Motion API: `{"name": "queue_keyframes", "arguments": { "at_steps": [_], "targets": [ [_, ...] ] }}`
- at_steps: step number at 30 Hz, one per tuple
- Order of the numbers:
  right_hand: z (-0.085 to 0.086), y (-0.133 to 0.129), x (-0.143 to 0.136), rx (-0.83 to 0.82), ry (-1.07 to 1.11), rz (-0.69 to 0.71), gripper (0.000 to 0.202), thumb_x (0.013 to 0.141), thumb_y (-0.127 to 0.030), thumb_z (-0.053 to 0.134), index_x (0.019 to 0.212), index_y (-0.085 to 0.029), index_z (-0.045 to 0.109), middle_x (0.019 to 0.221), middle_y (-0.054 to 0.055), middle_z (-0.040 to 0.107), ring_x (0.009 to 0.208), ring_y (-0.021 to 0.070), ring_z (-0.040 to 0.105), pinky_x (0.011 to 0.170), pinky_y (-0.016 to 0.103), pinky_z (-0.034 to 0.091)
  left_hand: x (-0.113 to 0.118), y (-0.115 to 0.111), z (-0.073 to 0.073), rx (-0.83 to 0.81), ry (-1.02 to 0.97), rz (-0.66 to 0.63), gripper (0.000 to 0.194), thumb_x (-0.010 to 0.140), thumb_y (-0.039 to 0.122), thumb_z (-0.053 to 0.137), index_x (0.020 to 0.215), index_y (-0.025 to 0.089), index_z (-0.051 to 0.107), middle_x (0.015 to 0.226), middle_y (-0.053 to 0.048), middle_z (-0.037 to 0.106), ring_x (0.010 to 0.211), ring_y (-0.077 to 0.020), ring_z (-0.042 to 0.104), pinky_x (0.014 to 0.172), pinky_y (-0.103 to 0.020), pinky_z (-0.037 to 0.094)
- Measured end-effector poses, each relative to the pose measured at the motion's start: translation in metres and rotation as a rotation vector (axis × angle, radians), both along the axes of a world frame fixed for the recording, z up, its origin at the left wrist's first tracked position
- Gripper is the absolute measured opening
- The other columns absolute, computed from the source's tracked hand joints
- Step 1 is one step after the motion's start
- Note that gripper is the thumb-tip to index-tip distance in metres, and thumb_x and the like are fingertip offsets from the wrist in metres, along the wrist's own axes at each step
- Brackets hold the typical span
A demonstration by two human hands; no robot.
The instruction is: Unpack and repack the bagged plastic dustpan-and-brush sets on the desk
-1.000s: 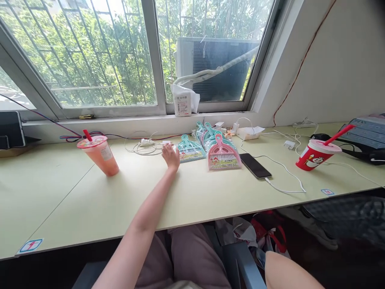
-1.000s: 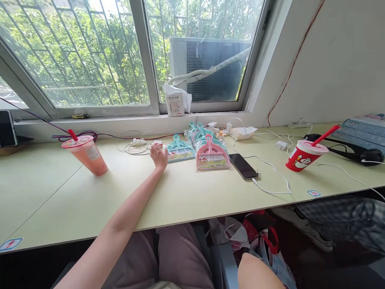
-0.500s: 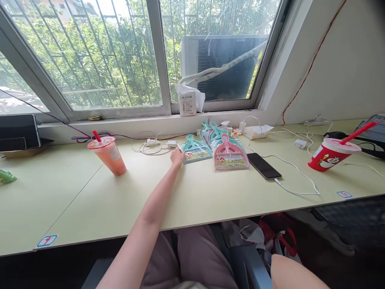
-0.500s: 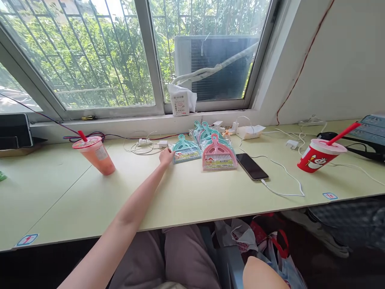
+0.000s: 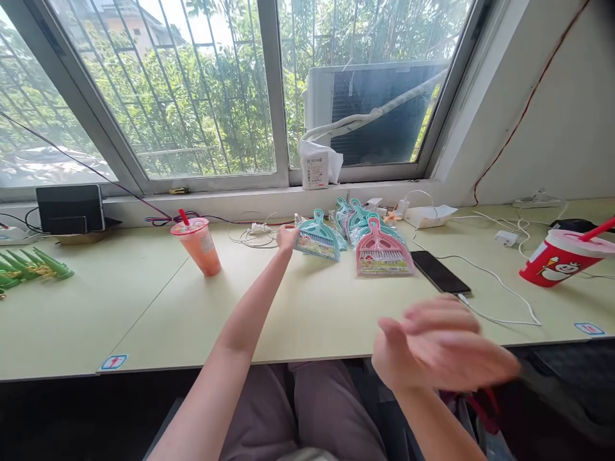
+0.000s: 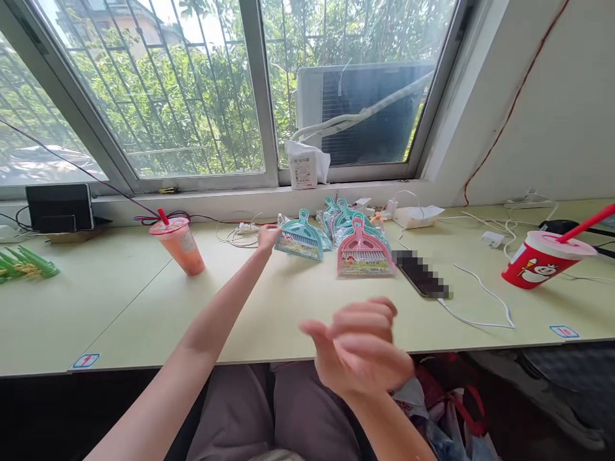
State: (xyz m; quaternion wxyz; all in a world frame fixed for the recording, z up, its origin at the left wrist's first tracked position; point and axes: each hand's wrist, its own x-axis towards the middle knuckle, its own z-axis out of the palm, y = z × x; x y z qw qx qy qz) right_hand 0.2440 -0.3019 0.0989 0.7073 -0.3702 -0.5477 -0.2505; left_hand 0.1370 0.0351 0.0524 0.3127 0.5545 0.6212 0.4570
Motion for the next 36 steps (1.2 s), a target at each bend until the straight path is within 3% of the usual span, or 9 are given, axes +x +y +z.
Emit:
{"name": "queue_keyframes", "arguments": {
  "at_steps": [2, 7, 12, 14, 17, 22, 26, 32, 36],
  "targets": [
    [-0.006, 0.038, -0.01, -0.034, 0.039, 0.021, 0.017, 0.091, -0.037, 0.072, 0.087, -0.028, 0.058, 0.065, -0.006, 0.061, 0.059, 0.0149, 0.059, 0.075, 0.036, 0.049, -0.01, 0.0, 0.005, 0.013, -0.177, -0.003, 0.032, 0.075, 0.024, 0.078, 0.105, 0.016, 0.069, 0.103, -0.01, 0.075, 0.105, -0.0239, 0.068, 0.09, -0.031, 0.048],
    [-0.033, 0.15, -0.026, -0.521, 0.213, 0.276, 0.029, 0.092, -0.052, 0.064, 0.087, -0.025, 0.069, 0.077, 0.0, 0.072, 0.065, 0.0183, 0.066, 0.084, 0.039, 0.049, -0.054, -0.009, 0.005, -0.076, -0.68, -0.261, 0.022, 0.082, 0.019, 0.071, 0.103, 0.015, 0.066, 0.087, -0.005, 0.073, 0.084, -0.0148, 0.068, 0.077, -0.025, 0.05],
    [-0.066, 0.218, -0.043, -0.767, 0.068, 0.369, 0.024, 0.098, -0.041, 0.056, 0.093, -0.026, 0.074, 0.088, 0.002, 0.078, 0.068, 0.02, 0.069, 0.097, 0.041, 0.044, -0.101, -0.03, -0.024, -0.193, -0.788, -0.442, 0.01, 0.079, 0.007, 0.063, 0.086, 0.014, 0.064, 0.084, -0.008, 0.074, 0.08, -0.0163, 0.069, 0.076, -0.026, 0.052],
    [-0.082, 0.23, -0.052, -0.81, -0.06, 0.306, 0.025, 0.101, -0.032, 0.05, 0.104, -0.026, 0.074, 0.096, 0.005, 0.079, 0.084, 0.0226, 0.071, 0.098, 0.039, 0.042, -0.11, -0.035, -0.04, -0.218, -0.806, -0.482, 0.023, 0.074, 0.005, 0.065, 0.095, 0.014, 0.064, 0.087, -0.007, 0.074, 0.075, -0.0155, 0.069, 0.074, -0.027, 0.053],
    [-0.106, 0.238, -0.061, -0.887, -0.379, 0.257, 0.025, 0.1, -0.024, 0.051, 0.117, -0.025, 0.07, 0.107, 0.007, 0.078, 0.1, 0.023, 0.069, 0.097, 0.036, 0.04, -0.114, -0.037, -0.059, -0.188, -0.851, -0.379, 0.036, 0.066, 0.001, 0.064, 0.099, 0.015, 0.06, 0.079, -0.002, 0.071, 0.065, -0.0116, 0.066, 0.065, -0.024, 0.05],
    [-0.126, 0.235, -0.055, -0.997, -0.484, 0.095, 0.021, 0.101, -0.029, 0.052, 0.107, -0.02, 0.07, 0.112, 0.011, 0.075, 0.109, 0.0258, 0.065, 0.096, 0.039, 0.038, -0.116, -0.041, -0.058, -0.104, -0.88, -0.342, 0.057, 0.061, -0.001, 0.061, 0.114, 0.018, 0.059, 0.082, 0.0, 0.072, 0.073, -0.0159, 0.068, 0.07, -0.029, 0.052],
    [-0.128, 0.238, -0.047, -1.088, -0.215, 0.227, 0.021, 0.099, -0.032, 0.05, 0.093, -0.021, 0.067, 0.1, 0.009, 0.076, 0.097, 0.0233, 0.067, 0.087, 0.036, 0.044, -0.12, -0.048, -0.05, -0.105, -0.944, -0.38, 0.056, 0.07, 0.002, 0.061, 0.123, 0.019, 0.059, 0.097, -0.005, 0.075, 0.089, -0.0215, 0.072, 0.081, -0.037, 0.056],
    [-0.134, 0.254, -0.042, -0.968, 0.54, 0.607, 0.033, 0.085, -0.055, 0.06, 0.09, -0.023, 0.057, 0.085, 0.004, 0.073, 0.077, 0.0206, 0.069, 0.074, 0.034, 0.057, -0.121, -0.051, -0.049, -0.178, -0.994, -0.413, 0.052, 0.074, 0.003, 0.057, 0.125, 0.017, 0.062, 0.102, -0.007, 0.077, 0.098, -0.0255, 0.072, 0.09, -0.042, 0.056],
    [-0.136, 0.26, -0.038, -0.867, 0.788, 0.775, 0.039, 0.071, -0.047, 0.076, 0.095, -0.024, 0.056, 0.089, 0.002, 0.072, 0.089, 0.0193, 0.072, 0.089, 0.037, 0.06, -0.123, -0.047, -0.049, -0.201, -0.98, -0.479, 0.027, 0.093, 0.025, 0.053, 0.11, 0.018, 0.071, 0.095, -0.008, 0.077, 0.094, -0.0262, 0.072, 0.085, -0.041, 0.057]
  ]
}}
